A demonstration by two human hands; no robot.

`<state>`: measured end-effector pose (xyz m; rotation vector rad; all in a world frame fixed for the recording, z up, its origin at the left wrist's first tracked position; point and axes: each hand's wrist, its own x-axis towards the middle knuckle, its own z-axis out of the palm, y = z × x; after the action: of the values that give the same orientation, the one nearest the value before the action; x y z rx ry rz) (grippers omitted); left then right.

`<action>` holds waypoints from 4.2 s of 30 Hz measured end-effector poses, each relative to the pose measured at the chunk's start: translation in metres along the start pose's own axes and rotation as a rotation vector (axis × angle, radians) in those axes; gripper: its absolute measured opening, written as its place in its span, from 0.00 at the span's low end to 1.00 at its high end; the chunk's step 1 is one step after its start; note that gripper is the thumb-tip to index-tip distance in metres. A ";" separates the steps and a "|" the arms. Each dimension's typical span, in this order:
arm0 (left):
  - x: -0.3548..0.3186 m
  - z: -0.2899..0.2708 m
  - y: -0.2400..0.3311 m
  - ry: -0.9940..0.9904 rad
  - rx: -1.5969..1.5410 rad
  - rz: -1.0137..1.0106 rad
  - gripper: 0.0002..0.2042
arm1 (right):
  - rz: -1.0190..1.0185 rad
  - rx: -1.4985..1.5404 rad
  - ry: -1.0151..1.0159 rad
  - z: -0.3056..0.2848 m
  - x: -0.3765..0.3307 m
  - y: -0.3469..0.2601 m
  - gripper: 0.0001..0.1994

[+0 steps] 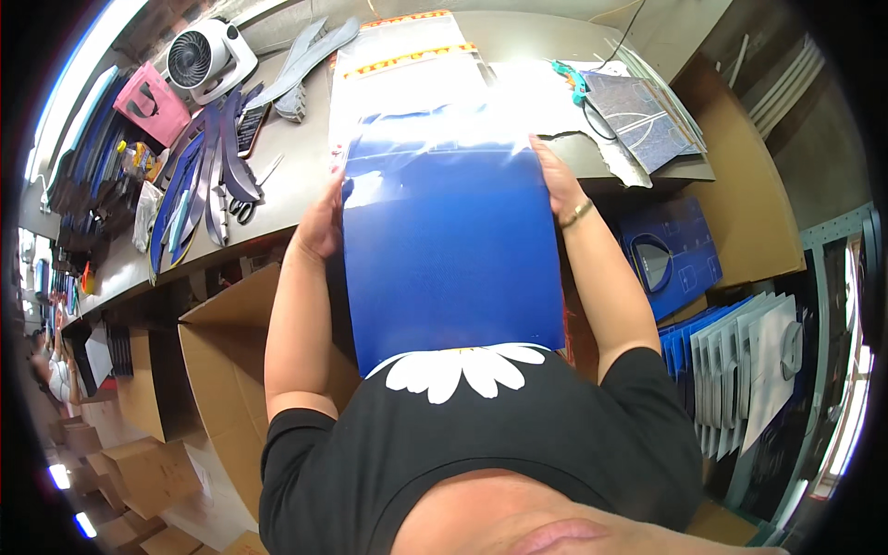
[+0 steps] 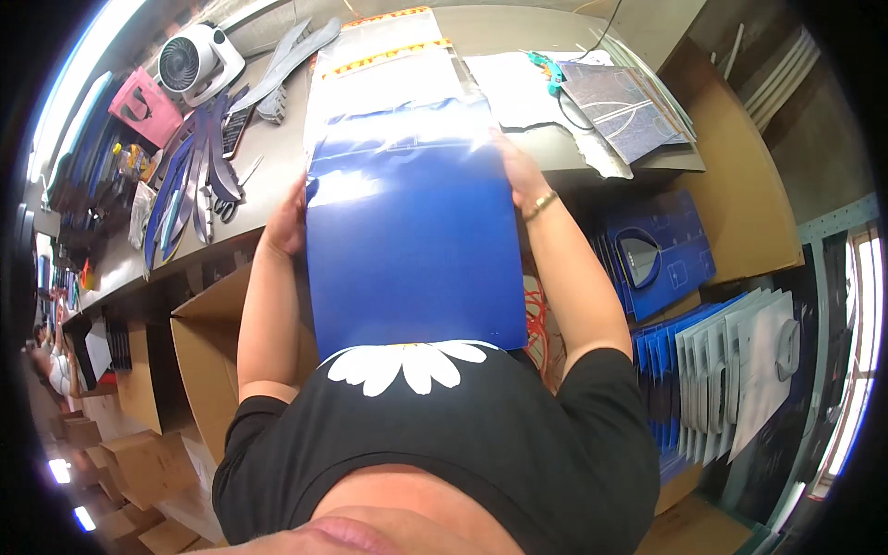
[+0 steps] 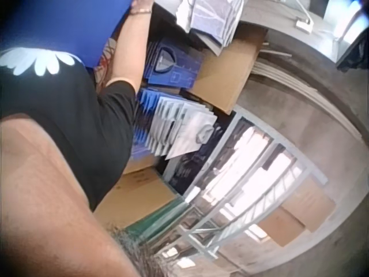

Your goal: The person repeatedly picks up blue rectangular boards and inserts them into clear plastic sleeves. They handle the items one at a time, smoothing the plastic and stacking the packaged units on the table. The process involves repetitive pick-and-place motions without visible tool use.

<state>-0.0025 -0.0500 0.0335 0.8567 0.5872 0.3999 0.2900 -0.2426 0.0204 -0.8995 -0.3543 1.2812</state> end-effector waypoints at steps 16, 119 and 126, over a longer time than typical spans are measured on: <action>-0.048 -0.030 -0.049 0.023 -0.121 -0.126 0.24 | 0.177 0.090 0.045 0.004 -0.083 0.051 0.12; 0.082 0.047 -0.037 -0.126 1.520 0.844 0.17 | -0.689 -1.530 0.562 -0.004 -0.021 0.027 0.09; 0.081 0.035 -0.041 -0.157 1.598 0.794 0.19 | -0.751 -1.721 0.240 -0.060 -0.033 -0.008 0.07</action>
<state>0.0858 -0.0504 -0.0068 2.6680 0.3002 0.5320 0.3270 -0.2957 -0.0033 -1.9969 -1.5175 -0.1235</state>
